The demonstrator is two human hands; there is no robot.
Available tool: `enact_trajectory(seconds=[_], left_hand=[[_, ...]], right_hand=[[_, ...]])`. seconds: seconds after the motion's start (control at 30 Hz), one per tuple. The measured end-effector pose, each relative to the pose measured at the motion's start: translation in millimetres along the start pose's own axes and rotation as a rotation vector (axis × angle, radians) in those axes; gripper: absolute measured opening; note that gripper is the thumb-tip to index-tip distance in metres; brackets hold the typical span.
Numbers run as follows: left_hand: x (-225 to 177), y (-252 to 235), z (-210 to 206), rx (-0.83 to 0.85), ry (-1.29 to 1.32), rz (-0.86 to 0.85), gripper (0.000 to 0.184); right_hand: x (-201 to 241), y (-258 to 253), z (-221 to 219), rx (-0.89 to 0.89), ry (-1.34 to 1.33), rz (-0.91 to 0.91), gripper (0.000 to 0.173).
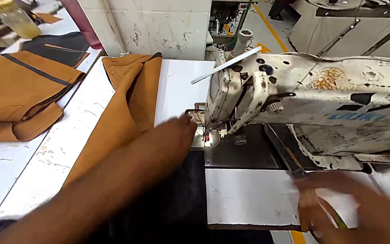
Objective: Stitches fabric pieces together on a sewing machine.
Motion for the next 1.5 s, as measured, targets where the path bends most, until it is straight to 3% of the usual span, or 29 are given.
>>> enact_trajectory(seconds=[0.07,0.1,0.17,0.27,0.43,0.67,1.4,1.5], left_hand=[[-20,41,-37,-0.069,0.000,-0.171,0.037],[-23,56,-61,-0.106,0.006,-0.237,0.048],[-12,69,-96,-0.129,0.006,-0.325,0.067],[13,63,-106,-0.114,0.095,-0.442,0.065],[25,38,-99,-0.108,0.123,-0.561,0.058],[31,8,-91,-0.100,0.076,-0.500,0.064],[39,6,-94,-0.133,0.135,-0.555,0.068],[37,-1,-89,-0.014,0.191,-0.565,0.071]], right_hand=[[17,9,-81,0.079,-0.056,0.095,0.030],[21,9,-109,0.090,-0.082,0.099,0.034],[17,0,-140,0.040,-0.086,0.064,0.038],[3,-23,-158,-0.008,0.071,0.009,0.044],[-7,-42,-165,0.003,0.197,0.028,0.053],[-20,-46,-170,-0.079,0.222,-0.026,0.047],[-9,-50,-171,-0.086,0.154,-0.076,0.041],[-9,-51,-167,-0.052,0.102,-0.091,0.038]])
Point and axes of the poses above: each hand's wrist, its own y-axis away from the middle knuckle, its own z-axis out of the back of the hand, x = y × z, the point moved 5 cm from there along -y, towards the middle knuckle, and after that the axes turned 4 degrees about y, right-handed, at the moved point
